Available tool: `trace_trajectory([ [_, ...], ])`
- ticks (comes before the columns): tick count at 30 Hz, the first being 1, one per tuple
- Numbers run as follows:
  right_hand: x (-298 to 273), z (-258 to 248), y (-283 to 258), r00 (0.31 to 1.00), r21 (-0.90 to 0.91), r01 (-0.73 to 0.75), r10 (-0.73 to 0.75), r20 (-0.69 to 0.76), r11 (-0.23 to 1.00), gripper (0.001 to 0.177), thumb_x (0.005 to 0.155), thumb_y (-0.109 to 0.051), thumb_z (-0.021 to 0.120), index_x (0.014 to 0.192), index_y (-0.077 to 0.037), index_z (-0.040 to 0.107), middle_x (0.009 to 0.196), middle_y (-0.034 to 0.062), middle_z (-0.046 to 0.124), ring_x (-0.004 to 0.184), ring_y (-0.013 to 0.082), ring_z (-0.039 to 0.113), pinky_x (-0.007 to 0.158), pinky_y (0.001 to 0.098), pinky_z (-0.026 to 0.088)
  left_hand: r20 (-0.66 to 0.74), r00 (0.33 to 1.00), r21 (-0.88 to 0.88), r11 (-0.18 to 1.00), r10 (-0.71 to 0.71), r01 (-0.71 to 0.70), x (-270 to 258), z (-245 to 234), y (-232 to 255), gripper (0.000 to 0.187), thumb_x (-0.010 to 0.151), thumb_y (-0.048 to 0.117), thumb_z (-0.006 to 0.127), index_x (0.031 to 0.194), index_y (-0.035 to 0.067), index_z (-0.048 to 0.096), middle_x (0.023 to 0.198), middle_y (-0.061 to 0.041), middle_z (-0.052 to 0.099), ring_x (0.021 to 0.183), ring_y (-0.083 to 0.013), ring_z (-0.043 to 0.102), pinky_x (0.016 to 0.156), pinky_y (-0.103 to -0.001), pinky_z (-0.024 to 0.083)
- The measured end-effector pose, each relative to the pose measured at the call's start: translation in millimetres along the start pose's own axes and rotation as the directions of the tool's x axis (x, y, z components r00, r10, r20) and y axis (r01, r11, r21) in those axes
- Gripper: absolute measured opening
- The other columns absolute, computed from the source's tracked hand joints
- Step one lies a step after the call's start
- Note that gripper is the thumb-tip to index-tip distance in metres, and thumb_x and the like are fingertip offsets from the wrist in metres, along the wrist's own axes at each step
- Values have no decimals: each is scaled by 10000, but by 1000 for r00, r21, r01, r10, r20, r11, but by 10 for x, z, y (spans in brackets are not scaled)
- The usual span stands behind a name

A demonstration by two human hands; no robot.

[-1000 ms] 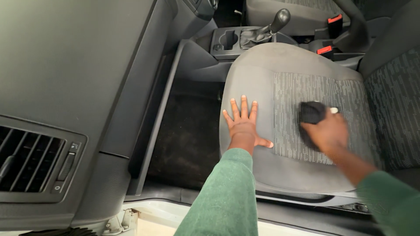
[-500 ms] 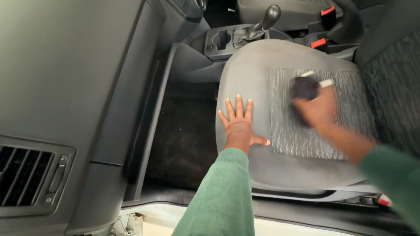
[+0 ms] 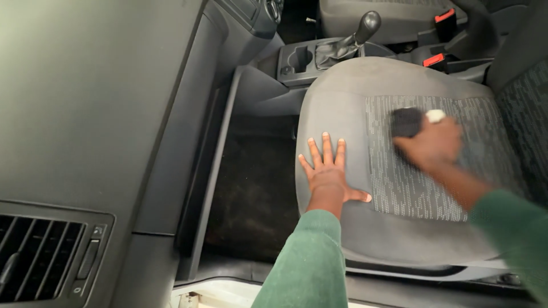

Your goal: Wiping down the dashboard and glove box area of a car interior with a black cloth.

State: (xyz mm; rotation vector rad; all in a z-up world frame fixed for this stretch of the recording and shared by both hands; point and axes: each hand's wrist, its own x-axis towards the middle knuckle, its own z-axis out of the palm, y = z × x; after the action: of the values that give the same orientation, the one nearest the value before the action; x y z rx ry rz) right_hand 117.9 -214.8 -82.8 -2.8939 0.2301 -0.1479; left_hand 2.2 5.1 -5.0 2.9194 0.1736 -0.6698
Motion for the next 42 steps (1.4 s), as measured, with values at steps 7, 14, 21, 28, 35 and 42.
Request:
trace_trajectory([
  [7,-698,-151,-877,959,171,280,-267,-97,944,644,705,-422,857,1276,-185,676,1203,187,548,1141,413,520,920,517,470,55,996,85,995,-65,60,50,-38,88,1637,461,778,890,1651,276,-115,1702,-92,-252,1538,-443,-253,1181,-720,-15],
  [14,-122,139,-349,955,474,295,-267,-127,830,864,602,-342,892,1357,-59,583,1291,211,535,1237,419,496,1045,511,428,143,982,111,988,-125,109,100,-50,146,1658,471,758,907,1636,308,-184,1682,-78,-334,1516,-449,-314,1179,-724,-34],
  [21,766,166,-179,968,304,241,-206,-143,922,827,673,-380,869,1385,-82,573,1308,234,545,1238,432,512,1033,530,442,122,989,72,995,-83,75,106,-45,96,1668,458,760,913,1631,309,-183,1700,-91,-312,1529,-444,-297,1179,-726,-35],
  [28,721,2,-865,951,106,308,-305,-51,945,710,746,-409,809,1388,-186,603,1287,240,572,1210,431,552,990,543,488,120,989,52,995,-85,79,154,2,79,1695,442,766,913,1628,312,-210,1688,-86,-326,1518,-447,-285,1173,-722,-35],
  [35,227,-110,-1621,816,143,567,-577,34,811,699,680,-351,813,1348,-322,609,1332,156,536,1192,447,509,913,607,466,95,993,68,996,-63,57,56,-88,101,1634,484,755,903,1636,289,-157,1700,-85,-296,1527,-443,-288,1178,-717,-33],
  [42,-260,-349,-1647,688,176,665,-687,235,726,635,725,-229,769,1312,-418,622,1330,52,521,1223,409,481,912,650,450,11,1000,46,999,-28,27,-288,-137,88,1431,584,765,823,1645,229,27,1706,-102,25,1564,-381,-83,1218,-640,44],
])
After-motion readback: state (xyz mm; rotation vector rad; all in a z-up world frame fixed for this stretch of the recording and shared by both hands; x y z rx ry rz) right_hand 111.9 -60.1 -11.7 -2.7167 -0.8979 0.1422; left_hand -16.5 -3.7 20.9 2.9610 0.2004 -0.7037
